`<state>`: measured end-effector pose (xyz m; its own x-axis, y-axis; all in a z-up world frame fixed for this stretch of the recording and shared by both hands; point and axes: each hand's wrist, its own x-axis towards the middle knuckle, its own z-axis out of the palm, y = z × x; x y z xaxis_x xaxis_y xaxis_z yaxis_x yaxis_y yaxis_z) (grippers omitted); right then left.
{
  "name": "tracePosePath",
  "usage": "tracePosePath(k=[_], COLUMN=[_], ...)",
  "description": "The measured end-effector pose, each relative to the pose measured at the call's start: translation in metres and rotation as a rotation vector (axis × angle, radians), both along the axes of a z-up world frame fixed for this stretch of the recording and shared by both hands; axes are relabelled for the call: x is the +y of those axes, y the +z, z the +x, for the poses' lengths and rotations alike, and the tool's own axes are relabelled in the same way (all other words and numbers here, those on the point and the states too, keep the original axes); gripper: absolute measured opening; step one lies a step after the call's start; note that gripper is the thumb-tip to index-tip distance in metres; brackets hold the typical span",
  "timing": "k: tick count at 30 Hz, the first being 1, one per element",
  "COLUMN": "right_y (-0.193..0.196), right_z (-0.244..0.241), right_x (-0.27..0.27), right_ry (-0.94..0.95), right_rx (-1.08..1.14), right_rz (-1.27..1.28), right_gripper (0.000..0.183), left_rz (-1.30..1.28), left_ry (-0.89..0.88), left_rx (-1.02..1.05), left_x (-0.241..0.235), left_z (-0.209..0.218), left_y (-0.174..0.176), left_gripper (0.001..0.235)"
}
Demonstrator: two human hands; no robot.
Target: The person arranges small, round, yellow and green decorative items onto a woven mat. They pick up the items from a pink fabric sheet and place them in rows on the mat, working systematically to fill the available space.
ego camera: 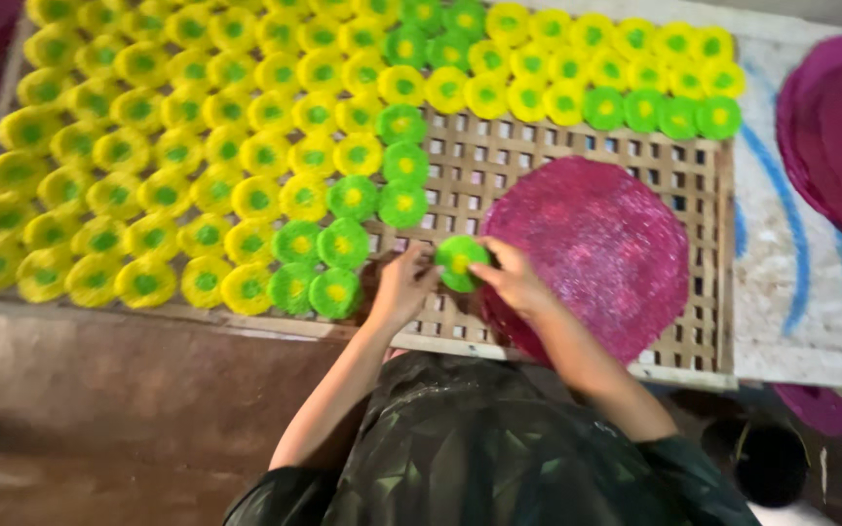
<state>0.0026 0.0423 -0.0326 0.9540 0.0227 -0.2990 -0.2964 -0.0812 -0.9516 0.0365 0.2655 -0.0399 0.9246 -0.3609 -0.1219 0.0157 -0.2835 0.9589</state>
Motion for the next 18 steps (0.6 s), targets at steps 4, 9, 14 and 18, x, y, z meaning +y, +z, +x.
tracePosePath(k=[4,9,14,18], right_y=[-0.011,-0.009,0.003,0.029], right_z=[0.043,0.064,0.066,0.051], right_x=[0.067,0.105,0.116,0.094], right_ry=[0.118,0.077,0.044,-0.055], right_rx=[-0.389,-0.416,-0.456,-0.384], right_rz=[-0.381,-0.540,-0.609,-0.613], right_gripper=[0.045,0.051,0.052,0.047], left_rz=[0.241,0.422,0.566,0.595], left_ry=[0.232,0.299,0.267,0.267], left_rx=[-0.178,-0.243,-0.326,-0.361], left_x=[0.052,0.066,0.067,0.064], left_z=[0.007,0.014,0.019,0.021], left_y=[0.026,0.052,0.054,0.052], left_gripper=[0.028,0.032,0.035,0.017])
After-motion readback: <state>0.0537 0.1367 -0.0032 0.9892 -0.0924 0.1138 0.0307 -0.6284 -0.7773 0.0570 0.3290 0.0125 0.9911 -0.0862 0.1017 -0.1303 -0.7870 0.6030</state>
